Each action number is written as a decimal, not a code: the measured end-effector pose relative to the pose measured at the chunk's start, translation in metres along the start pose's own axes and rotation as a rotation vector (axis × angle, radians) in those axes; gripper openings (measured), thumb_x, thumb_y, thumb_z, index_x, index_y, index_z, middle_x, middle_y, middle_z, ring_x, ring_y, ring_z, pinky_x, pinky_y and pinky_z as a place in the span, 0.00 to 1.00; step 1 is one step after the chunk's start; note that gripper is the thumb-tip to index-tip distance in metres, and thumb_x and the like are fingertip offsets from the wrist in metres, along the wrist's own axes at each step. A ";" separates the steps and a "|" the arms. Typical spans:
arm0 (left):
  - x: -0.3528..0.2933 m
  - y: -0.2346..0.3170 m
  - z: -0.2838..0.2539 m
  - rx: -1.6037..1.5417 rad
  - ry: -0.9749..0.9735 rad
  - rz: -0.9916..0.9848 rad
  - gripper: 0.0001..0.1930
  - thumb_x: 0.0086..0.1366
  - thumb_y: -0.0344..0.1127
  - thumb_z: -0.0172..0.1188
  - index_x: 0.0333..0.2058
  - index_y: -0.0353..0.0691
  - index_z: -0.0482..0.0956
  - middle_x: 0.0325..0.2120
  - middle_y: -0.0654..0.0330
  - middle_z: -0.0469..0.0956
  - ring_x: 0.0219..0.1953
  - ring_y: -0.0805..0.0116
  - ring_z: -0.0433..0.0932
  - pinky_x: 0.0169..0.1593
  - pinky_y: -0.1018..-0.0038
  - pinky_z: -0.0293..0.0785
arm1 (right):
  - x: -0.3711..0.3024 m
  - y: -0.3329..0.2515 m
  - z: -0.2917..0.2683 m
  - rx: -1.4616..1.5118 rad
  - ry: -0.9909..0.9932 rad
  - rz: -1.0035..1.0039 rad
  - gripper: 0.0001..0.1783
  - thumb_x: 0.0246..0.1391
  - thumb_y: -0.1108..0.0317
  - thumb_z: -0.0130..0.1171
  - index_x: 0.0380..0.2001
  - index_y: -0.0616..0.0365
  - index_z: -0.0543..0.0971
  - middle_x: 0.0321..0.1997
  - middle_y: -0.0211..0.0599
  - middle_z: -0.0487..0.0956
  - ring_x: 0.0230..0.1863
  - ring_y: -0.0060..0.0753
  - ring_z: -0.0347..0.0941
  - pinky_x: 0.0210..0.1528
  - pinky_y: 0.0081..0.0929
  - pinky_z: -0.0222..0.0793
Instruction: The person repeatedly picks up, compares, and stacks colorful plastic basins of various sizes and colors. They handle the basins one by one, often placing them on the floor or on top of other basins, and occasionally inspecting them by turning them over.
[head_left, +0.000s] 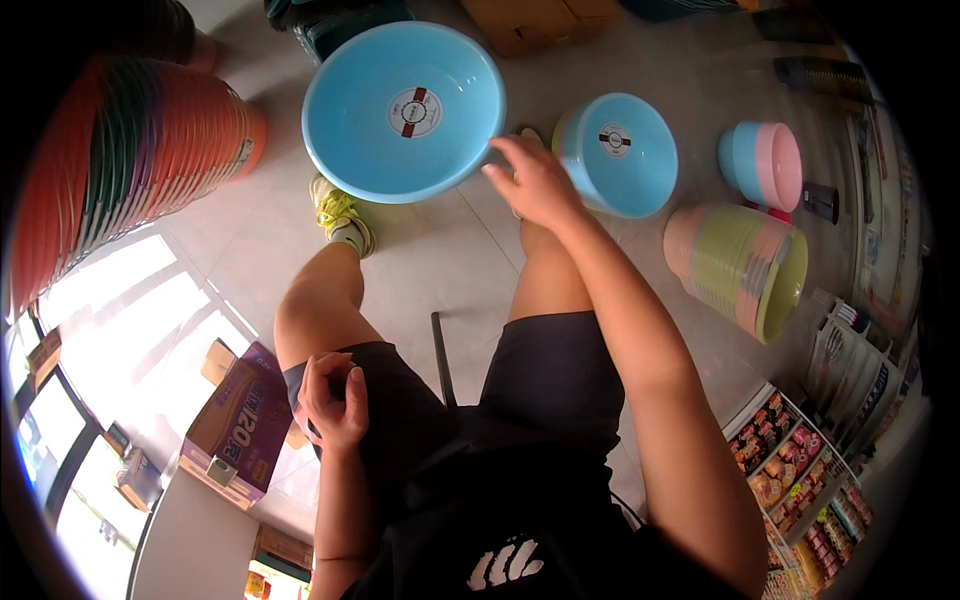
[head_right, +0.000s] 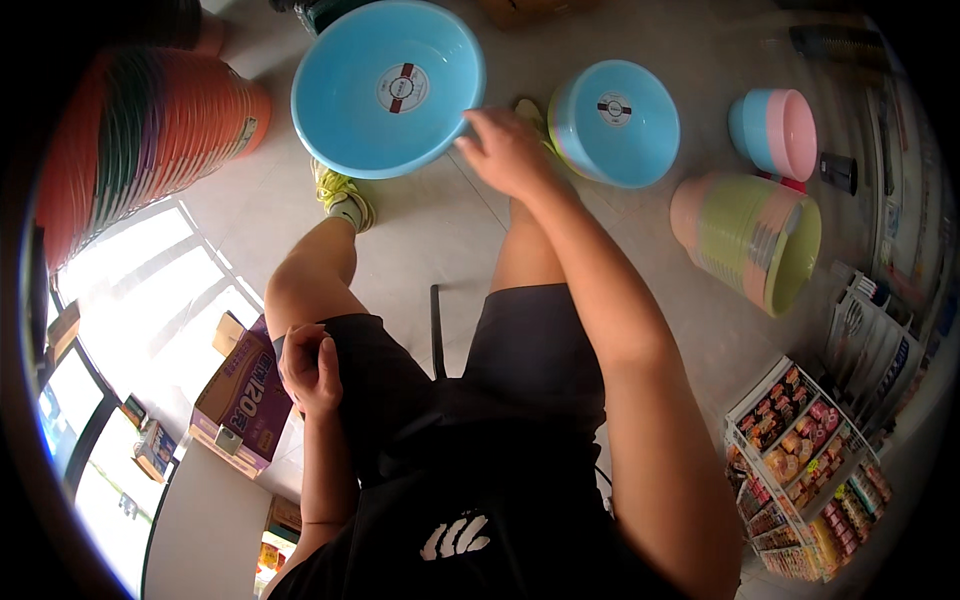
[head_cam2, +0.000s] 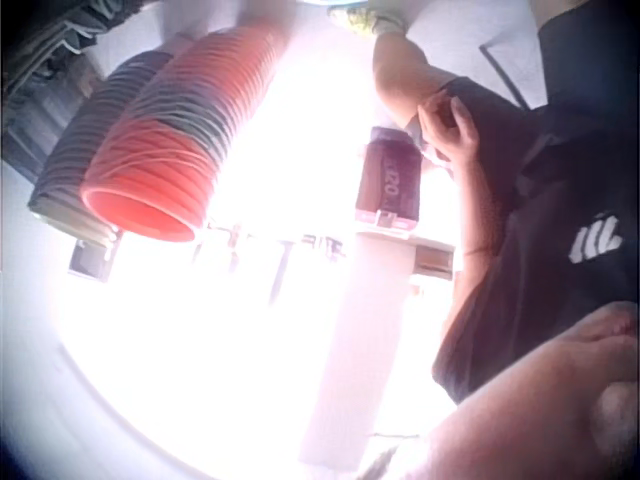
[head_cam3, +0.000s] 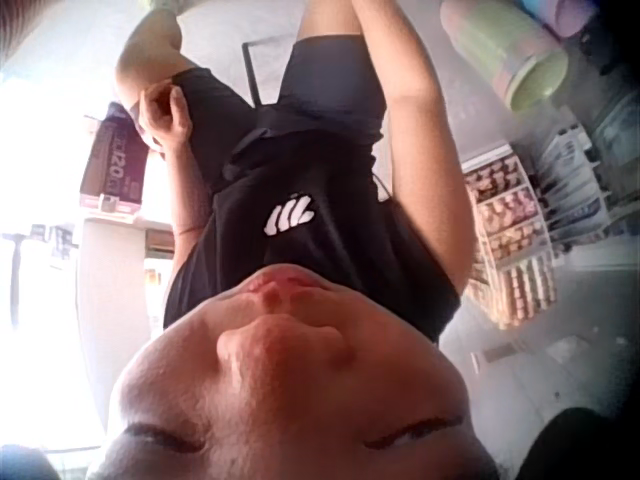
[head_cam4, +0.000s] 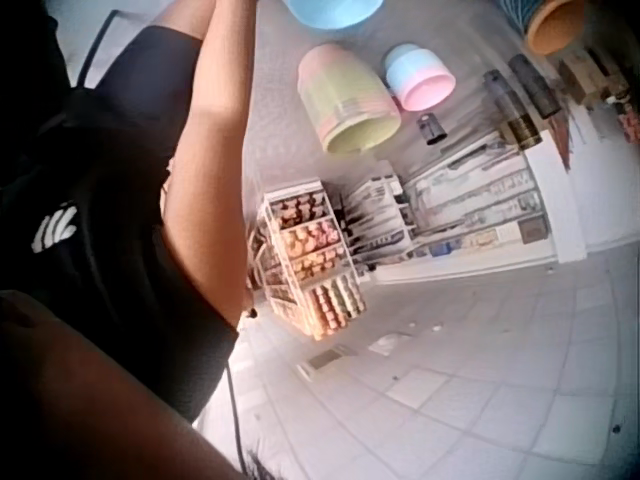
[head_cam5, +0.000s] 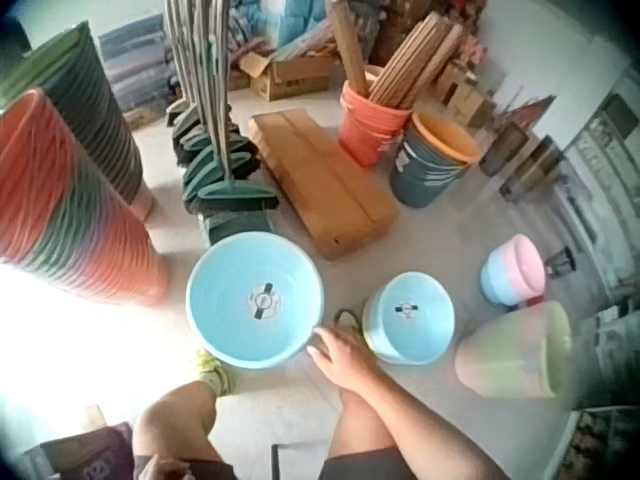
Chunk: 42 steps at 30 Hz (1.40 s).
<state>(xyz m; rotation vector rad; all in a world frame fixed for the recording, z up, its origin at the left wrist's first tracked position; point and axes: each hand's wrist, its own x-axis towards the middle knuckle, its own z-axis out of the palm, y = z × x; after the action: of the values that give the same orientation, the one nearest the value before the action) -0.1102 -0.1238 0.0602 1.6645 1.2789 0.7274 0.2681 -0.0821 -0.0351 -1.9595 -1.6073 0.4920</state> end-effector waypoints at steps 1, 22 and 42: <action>0.000 0.003 0.002 0.016 -0.006 -0.014 0.07 0.56 0.25 0.60 0.35 0.32 0.76 0.28 0.56 0.76 0.24 0.69 0.73 0.32 0.77 0.70 | -0.007 0.013 -0.025 0.018 0.000 0.252 0.22 0.57 0.58 0.61 0.51 0.58 0.77 0.51 0.47 0.80 0.52 0.52 0.75 0.54 0.41 0.71; 0.043 0.027 0.046 0.340 -0.207 0.097 0.10 0.51 0.25 0.58 0.34 0.34 0.74 0.21 0.55 0.73 0.21 0.61 0.72 0.27 0.71 0.70 | -0.091 0.248 0.044 -0.617 -0.206 0.719 0.23 0.48 0.49 0.68 0.38 0.55 0.76 0.37 0.41 0.82 0.38 0.53 0.81 0.38 0.47 0.78; 0.034 0.028 0.035 0.321 -0.126 0.101 0.08 0.50 0.22 0.59 0.31 0.34 0.75 0.23 0.55 0.75 0.21 0.65 0.74 0.27 0.75 0.69 | -0.058 0.209 -0.034 -0.499 -0.204 0.779 0.28 0.46 0.49 0.69 0.44 0.58 0.78 0.40 0.51 0.83 0.43 0.57 0.80 0.44 0.47 0.76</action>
<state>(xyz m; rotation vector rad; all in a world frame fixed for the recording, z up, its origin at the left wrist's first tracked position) -0.0581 -0.1039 0.0681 2.0127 1.2783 0.4843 0.4366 -0.1722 -0.1423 -3.0063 -1.0760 0.6345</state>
